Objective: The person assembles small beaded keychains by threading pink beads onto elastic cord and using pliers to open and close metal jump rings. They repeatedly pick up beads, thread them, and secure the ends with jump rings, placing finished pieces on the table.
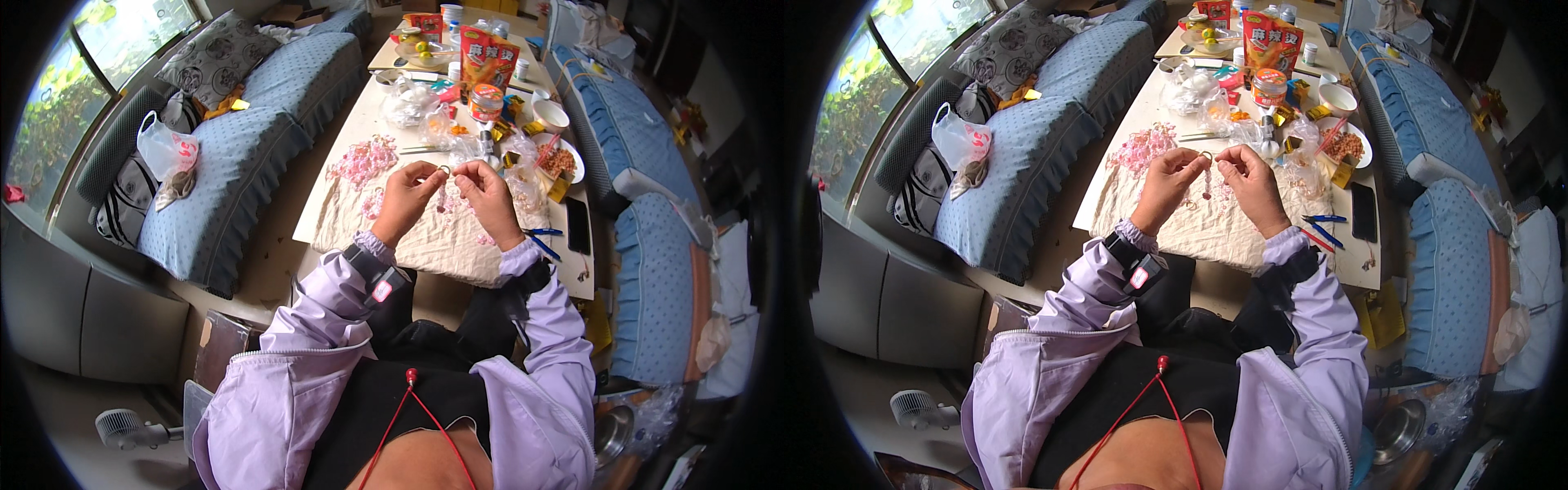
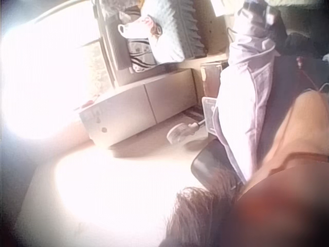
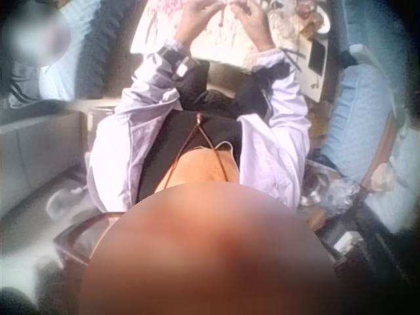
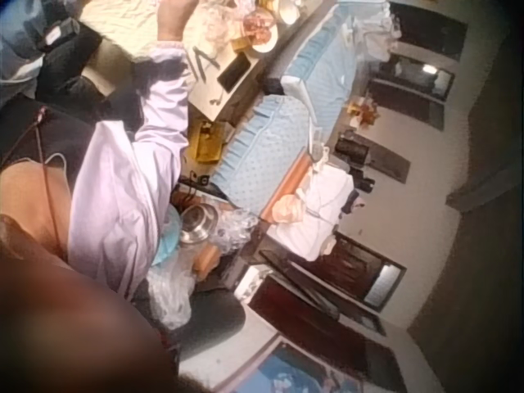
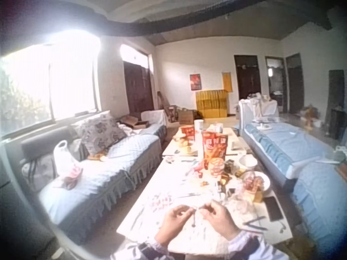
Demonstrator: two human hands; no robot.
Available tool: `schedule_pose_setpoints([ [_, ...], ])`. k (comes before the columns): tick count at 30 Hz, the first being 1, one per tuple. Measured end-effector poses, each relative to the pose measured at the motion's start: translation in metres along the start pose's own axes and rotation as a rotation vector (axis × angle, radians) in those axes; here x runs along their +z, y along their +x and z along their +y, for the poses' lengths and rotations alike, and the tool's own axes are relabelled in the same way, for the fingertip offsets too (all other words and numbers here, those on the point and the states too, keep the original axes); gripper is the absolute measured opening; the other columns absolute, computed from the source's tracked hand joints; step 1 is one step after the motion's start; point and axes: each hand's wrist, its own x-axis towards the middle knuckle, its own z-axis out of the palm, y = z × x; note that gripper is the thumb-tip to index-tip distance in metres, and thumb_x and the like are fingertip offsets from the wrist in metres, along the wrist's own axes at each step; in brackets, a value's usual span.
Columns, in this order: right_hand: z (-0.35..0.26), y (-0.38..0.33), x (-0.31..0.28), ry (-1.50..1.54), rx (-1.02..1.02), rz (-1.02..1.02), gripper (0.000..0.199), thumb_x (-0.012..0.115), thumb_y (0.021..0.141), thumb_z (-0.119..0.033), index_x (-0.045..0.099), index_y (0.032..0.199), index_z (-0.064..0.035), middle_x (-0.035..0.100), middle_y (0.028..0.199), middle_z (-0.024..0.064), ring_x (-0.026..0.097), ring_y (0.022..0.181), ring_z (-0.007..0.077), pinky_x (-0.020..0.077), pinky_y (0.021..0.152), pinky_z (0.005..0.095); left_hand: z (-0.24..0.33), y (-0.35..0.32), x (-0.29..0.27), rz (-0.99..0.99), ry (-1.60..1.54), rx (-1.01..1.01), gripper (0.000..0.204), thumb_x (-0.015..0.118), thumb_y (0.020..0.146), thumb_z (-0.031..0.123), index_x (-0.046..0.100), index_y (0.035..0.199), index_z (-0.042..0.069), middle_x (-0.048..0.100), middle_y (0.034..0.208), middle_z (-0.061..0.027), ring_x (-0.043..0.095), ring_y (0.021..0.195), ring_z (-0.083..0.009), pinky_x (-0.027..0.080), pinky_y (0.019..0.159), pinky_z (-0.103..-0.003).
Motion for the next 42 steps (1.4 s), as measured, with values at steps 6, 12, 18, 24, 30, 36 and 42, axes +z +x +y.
schedule_pose_setpoints([
  [6, 0.001, -0.003, 0.007, -0.004, -0.023, 0.039, 0.009, 0.065, 0.094, -0.009, 0.062, 0.099, -0.0028, 0.063, 0.085, -0.0011, 0.057, 0.074, 0.0061, 0.0485, 0.069, 0.0236, -0.004, 0.000, 0.001, -0.027, -0.109, -0.059, 0.023, 0.068, 0.095, 0.018, 0.069, 0.100, -0.005, 0.071, 0.090, -0.0049, 0.063, 0.083, -0.0076, 0.050, 0.072, -0.022],
  [12, -0.007, -0.003, 0.006, -0.074, -0.068, 0.060, 0.009, 0.068, 0.092, -0.009, 0.063, 0.098, -0.0036, 0.063, 0.083, -0.0014, 0.057, 0.073, 0.0062, 0.0489, 0.068, 0.0237, -0.006, 0.002, 0.000, -0.084, -0.180, -0.066, 0.023, 0.067, 0.095, 0.017, 0.070, 0.100, -0.005, 0.071, 0.091, -0.0036, 0.063, 0.083, -0.0067, 0.050, 0.073, -0.021],
  [18, -0.006, -0.003, 0.002, -0.066, -0.051, 0.028, 0.009, 0.068, 0.091, -0.009, 0.063, 0.096, -0.0028, 0.063, 0.082, -0.0016, 0.057, 0.072, 0.0058, 0.0484, 0.068, 0.0230, -0.003, 0.004, -0.004, -0.128, -0.106, -0.097, 0.022, 0.068, 0.094, 0.016, 0.070, 0.097, -0.005, 0.071, 0.088, -0.0041, 0.061, 0.080, -0.0072, 0.050, 0.072, -0.022],
  [24, -0.007, -0.004, -0.004, 0.004, -0.001, -0.031, 0.011, 0.066, 0.093, -0.012, 0.063, 0.096, -0.0013, 0.062, 0.083, -0.0019, 0.055, 0.073, 0.0048, 0.0475, 0.068, 0.0220, 0.005, 0.005, -0.006, -0.163, -0.090, -0.095, 0.021, 0.069, 0.093, 0.015, 0.071, 0.097, -0.005, 0.071, 0.087, -0.0043, 0.062, 0.081, -0.0080, 0.051, 0.074, -0.023],
  [30, -0.004, -0.002, -0.006, 0.114, 0.028, -0.066, 0.016, 0.064, 0.096, -0.016, 0.062, 0.100, -0.0005, 0.061, 0.087, -0.0026, 0.054, 0.078, 0.0033, 0.0458, 0.071, 0.0202, 0.003, 0.004, -0.005, -0.254, -0.164, -0.048, 0.027, 0.071, 0.093, 0.020, 0.067, 0.108, -0.001, 0.068, 0.093, -0.0013, 0.060, 0.085, -0.0069, 0.049, 0.076, -0.023],
  [36, -0.005, -0.001, -0.008, 0.175, 0.037, -0.065, 0.016, 0.063, 0.097, -0.016, 0.062, 0.100, -0.0002, 0.061, 0.087, -0.0021, 0.054, 0.079, 0.0037, 0.0465, 0.072, 0.0202, -0.006, 0.002, -0.004, -0.257, 0.019, 0.061, 0.027, 0.073, 0.091, 0.019, 0.065, 0.109, 0.001, 0.067, 0.095, -0.0009, 0.059, 0.085, -0.0065, 0.048, 0.076, -0.023],
  [42, -0.006, -0.002, -0.011, 0.194, 0.109, -0.079, 0.017, 0.062, 0.097, -0.018, 0.061, 0.105, -0.0030, 0.056, 0.083, -0.0065, 0.046, 0.070, 0.0003, 0.0385, 0.063, 0.0161, -0.008, 0.001, 0.000, -0.262, -0.164, -0.019, 0.024, 0.070, 0.093, 0.018, 0.065, 0.108, 0.001, 0.068, 0.094, -0.0014, 0.060, 0.086, -0.0070, 0.049, 0.076, -0.023],
])
